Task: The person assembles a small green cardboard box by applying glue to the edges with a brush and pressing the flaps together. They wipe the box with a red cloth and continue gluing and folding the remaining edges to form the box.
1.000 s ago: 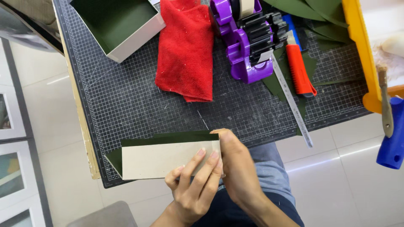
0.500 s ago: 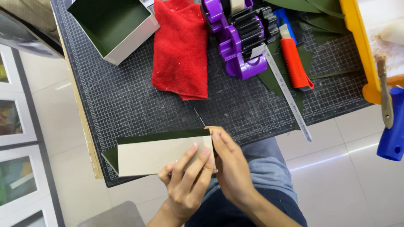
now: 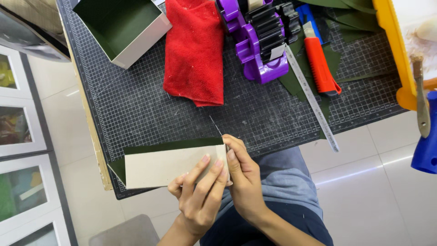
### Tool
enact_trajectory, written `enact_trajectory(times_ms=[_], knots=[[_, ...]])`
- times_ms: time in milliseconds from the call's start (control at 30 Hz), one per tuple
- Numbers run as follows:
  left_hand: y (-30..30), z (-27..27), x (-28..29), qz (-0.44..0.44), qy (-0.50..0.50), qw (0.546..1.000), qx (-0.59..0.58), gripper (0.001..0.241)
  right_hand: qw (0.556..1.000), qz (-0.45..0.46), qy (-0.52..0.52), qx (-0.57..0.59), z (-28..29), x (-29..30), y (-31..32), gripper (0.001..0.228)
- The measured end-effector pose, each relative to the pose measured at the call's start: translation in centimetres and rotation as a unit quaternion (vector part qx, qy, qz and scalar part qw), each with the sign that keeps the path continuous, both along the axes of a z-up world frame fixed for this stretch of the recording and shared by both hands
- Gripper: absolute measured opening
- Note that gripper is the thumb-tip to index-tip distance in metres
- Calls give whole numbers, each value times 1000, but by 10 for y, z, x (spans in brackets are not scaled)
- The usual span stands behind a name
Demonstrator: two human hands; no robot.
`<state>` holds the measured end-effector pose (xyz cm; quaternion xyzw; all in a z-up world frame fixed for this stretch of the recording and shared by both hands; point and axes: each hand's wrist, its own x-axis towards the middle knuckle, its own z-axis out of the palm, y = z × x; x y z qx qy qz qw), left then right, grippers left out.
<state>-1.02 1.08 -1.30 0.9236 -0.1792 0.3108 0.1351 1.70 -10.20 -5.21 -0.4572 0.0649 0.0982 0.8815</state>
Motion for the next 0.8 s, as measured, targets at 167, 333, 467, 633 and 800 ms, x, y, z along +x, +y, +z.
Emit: enact_trajectory(times_ms=[167,333,467,633,800], knots=[[-2,-3,-2,-7,8,1000,-27,12,960,-32,-154,-234,-4,3,5,30],[4,24,-2,-32,83,995,-35,22,920,-13,-200,-338,-11,8,-8,40],[42,66,24,-49,142,989,13,32,939,-34,-132,-316,-29,13,-25,29],[96,89,81,-61,396,916,10,36,966,-59,-175,-179,-49,20,-67,21],[128,87,77,61,590,804,-48,28,836,-140,-158,-507,-8,34,-166,11]])
